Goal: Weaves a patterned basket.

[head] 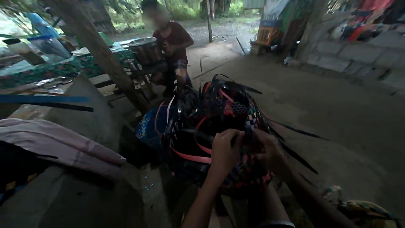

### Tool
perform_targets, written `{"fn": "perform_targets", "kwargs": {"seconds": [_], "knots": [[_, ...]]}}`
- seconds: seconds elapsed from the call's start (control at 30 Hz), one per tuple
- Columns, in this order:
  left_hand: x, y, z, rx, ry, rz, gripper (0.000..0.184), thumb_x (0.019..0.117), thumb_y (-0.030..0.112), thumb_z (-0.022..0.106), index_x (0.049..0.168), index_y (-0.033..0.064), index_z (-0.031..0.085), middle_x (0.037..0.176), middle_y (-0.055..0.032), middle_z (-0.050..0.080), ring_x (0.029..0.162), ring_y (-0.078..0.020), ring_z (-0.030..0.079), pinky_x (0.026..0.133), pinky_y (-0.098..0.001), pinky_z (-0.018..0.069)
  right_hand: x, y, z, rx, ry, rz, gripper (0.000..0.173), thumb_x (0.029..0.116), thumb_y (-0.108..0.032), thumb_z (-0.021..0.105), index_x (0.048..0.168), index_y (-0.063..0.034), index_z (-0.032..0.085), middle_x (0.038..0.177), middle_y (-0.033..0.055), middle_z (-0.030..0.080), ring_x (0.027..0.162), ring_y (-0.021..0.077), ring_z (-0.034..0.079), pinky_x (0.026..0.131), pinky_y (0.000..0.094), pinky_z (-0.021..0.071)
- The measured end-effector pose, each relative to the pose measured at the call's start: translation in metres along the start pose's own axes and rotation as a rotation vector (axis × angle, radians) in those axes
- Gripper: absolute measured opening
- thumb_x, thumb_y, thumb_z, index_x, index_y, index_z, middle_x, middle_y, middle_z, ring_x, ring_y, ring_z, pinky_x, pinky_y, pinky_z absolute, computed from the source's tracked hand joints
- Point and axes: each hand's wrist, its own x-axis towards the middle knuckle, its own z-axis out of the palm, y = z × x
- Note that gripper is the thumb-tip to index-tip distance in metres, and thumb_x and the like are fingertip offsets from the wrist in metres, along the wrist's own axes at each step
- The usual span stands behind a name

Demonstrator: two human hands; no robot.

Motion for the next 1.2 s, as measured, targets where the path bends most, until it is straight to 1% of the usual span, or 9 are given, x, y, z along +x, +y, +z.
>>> {"fn": "perform_targets", "kwargs": {"seconds": [0.17,0.3,0.43,0.53,0.63,0.8,1.0,1.1,1.2], "knots": [[-0.001,-0.001,0.006,0.242,0.112,0.136,0.019,0.0932,0.013,0.064,0.100,0.0047,0.080,0.091,-0.0138,0.066,0.097,-0.0367,0.059,0.090,-0.0577,0.0397,-0.024,0.009,0.031,-0.114,0.261,0.000,0.021,0.0888,-0.011,0.067,0.099,0.0069,0.070,0.085,0.0131,0.071,0.074,0.0127,0.068,0.070,0.0241,0.0573],[-0.003,0.009,0.002,0.408,-0.029,0.073,0.028,0.0973,0.005,0.057,0.120,-0.0015,0.073,0.092,-0.0147,0.075,0.089,-0.0348,0.069,0.093,-0.0564,0.0447,-0.030,-0.018,0.032,-0.087,-0.018,0.404,0.026,0.1006,-0.015,0.061,0.102,0.0092,0.070,0.082,0.0177,0.068,0.075,0.0241,0.066,0.073,0.0397,0.0541],[0.000,0.003,0.012,0.361,0.088,0.095,0.025,0.0965,0.003,0.058,0.115,-0.0026,0.074,0.088,-0.0155,0.076,0.080,-0.0314,0.072,0.081,-0.0468,0.0529,-0.022,-0.017,0.034,0.236,-0.082,0.544,0.024,0.1048,-0.013,0.052,0.102,0.0065,0.064,0.074,0.0021,0.058,0.061,0.0036,0.055,0.060,0.0208,0.0491],[0.010,-0.014,0.012,0.326,0.133,0.099,0.035,0.0968,0.001,0.058,0.130,-0.0012,0.067,0.081,-0.0163,0.072,0.074,-0.0325,0.068,0.077,-0.0488,0.0518,-0.028,-0.019,0.036,0.327,-0.142,0.579,0.026,0.1064,-0.016,0.052,0.112,0.0068,0.064,0.078,0.0010,0.056,0.063,0.0015,0.051,0.060,0.0185,0.0457],[0.034,-0.031,-0.001,0.257,0.025,-0.080,0.042,0.1024,0.004,0.054,0.144,0.0013,0.057,0.096,-0.0229,0.073,0.090,-0.0402,0.069,0.090,-0.0569,0.0493,-0.062,-0.035,0.042,0.115,-0.193,0.409,0.024,0.1012,-0.010,0.056,0.100,0.0102,0.069,0.078,0.0147,0.065,0.068,0.0167,0.060,0.067,0.0309,0.0517],[0.037,-0.027,0.002,0.124,-0.015,-0.071,0.031,0.1023,0.004,0.052,0.128,-0.0019,0.068,0.106,-0.0223,0.074,0.099,-0.0384,0.069,0.095,-0.0561,0.0477,-0.086,-0.032,0.025,0.175,-0.109,-0.051,0.025,0.0973,-0.008,0.056,0.076,0.0051,0.059,0.065,0.0115,0.054,0.060,0.0086,0.049,0.057,0.0143,0.0399],[0.026,-0.004,-0.005,0.141,-0.193,-0.110,0.034,0.1062,0.017,0.050,0.127,-0.0042,0.068,0.110,-0.0223,0.073,0.105,-0.0377,0.069,0.098,-0.0544,0.0482,-0.041,-0.024,-0.026,0.379,-0.171,-0.241,0.030,0.1057,-0.033,0.054,0.088,-0.0100,0.062,0.132,-0.0016,0.057,0.116,-0.0035,0.054,0.094,0.0140,0.0495],[0.027,0.000,-0.011,0.094,-0.221,-0.162,0.033,0.1067,0.014,0.048,0.123,-0.0065,0.067,0.104,-0.0229,0.072,0.096,-0.0330,0.069,0.090,-0.0471,0.0530,-0.017,-0.025,-0.039,0.471,-0.228,-0.303,0.037,0.1100,-0.036,0.043,0.107,-0.0118,0.070,0.121,-0.0035,0.068,0.099,-0.0018,0.066,0.081,0.0159,0.0571],[0.026,0.004,-0.016,0.036,-0.249,-0.192,0.030,0.1059,0.011,0.049,0.121,-0.0079,0.067,0.099,-0.0210,0.071,0.088,-0.0247,0.068,0.083,-0.0374,0.0542,0.005,-0.017,-0.039,0.043,-0.035,-0.518,0.027,0.1071,-0.011,0.047,0.124,-0.0059,0.068,0.125,0.0070,0.067,0.110,0.0026,0.063,0.095,0.0131,0.0497]]}}
